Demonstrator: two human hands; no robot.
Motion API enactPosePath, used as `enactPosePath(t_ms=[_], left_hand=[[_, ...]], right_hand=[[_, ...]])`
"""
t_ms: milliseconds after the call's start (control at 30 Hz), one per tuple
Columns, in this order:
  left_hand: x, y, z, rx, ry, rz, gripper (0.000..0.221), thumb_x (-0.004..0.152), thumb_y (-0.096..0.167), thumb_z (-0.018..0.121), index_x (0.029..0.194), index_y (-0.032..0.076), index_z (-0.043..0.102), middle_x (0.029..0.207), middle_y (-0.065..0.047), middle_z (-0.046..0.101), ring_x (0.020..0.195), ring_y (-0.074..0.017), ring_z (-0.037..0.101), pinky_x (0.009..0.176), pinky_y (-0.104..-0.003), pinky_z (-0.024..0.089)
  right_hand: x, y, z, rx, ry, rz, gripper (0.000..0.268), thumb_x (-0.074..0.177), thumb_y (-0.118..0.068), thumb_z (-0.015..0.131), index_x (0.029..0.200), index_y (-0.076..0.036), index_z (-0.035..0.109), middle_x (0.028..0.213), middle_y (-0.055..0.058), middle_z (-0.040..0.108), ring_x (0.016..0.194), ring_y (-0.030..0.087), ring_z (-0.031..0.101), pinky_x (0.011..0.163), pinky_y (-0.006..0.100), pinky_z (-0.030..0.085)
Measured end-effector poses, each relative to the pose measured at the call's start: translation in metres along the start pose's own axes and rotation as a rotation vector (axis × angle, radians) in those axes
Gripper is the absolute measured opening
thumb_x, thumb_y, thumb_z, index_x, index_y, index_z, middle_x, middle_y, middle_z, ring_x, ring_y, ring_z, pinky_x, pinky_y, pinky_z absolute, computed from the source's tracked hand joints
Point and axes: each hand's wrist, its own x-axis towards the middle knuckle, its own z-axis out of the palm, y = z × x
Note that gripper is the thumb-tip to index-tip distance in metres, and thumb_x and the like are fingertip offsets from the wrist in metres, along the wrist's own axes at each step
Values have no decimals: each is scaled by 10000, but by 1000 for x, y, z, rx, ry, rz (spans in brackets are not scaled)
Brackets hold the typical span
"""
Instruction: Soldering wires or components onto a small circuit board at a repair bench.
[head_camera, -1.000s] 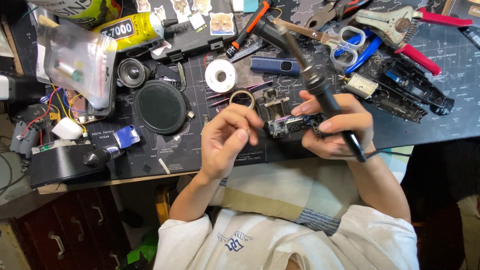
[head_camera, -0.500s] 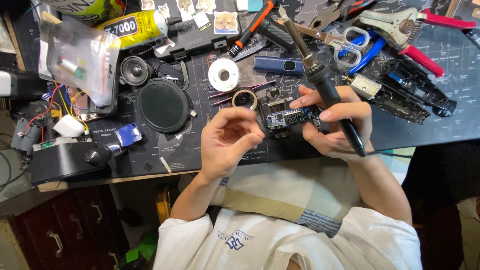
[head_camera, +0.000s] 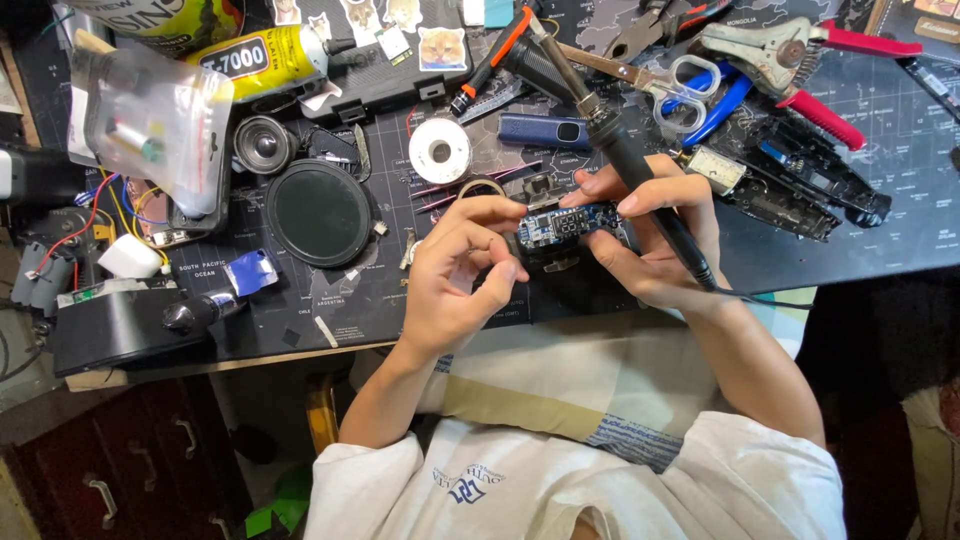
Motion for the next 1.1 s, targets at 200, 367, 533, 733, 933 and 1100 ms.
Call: enactPosePath(t_ms=[200,367,533,733,933,1100], left_hand=[[2,-14,-6,-255,-49,-89,110,907,-87,768,833,-42,700,1383,-282,703,1250,-299,728,766,-390,735],[1,-9,-1,-197,22,-127,101,867,-73,788,809,-49,709,1276,-311,759,1131,-309,791,834,-397,727],[1,-14,-1,-158,34,-119,99,839,-97,804,798,-68,719,1233,-328,774,1093,-345,814,807,-390,726],[1,-9,-1,-100,22,-88,79,839,-95,819,814,-89,745,1195,-323,790,1097,-376,820,791,-403,738],[-3,-16,-5,-66,24,-83,85,818,-97,839,804,-82,756,1173,-312,801,1082,-372,825,763,-398,744],[-2,-13,-3,-70,12,-54,86,836,-95,827,804,-79,748,1168,-321,798,1096,-392,820,752,-397,740]], right_hand=[[-4,1,1,60,-22,39,443,940,225,748,1184,-42,493,1238,225,665,1150,422,792,1139,657,615],[-5,2,1,46,-22,10,439,936,232,755,1183,-41,514,1235,233,673,1162,435,792,1146,644,604],[-4,2,-2,27,-27,-33,432,911,231,776,1164,-28,541,1213,244,693,1164,458,794,1131,635,612],[-4,2,-4,48,-14,-63,436,860,234,810,1121,-33,585,1184,255,727,1149,459,805,1112,648,625],[-11,13,-6,93,2,-109,439,809,243,820,1109,-19,635,1147,282,737,1145,508,800,1062,675,632],[-16,25,-32,81,-74,-207,483,777,214,834,1146,-55,677,1141,269,733,1173,552,769,1060,711,622]])
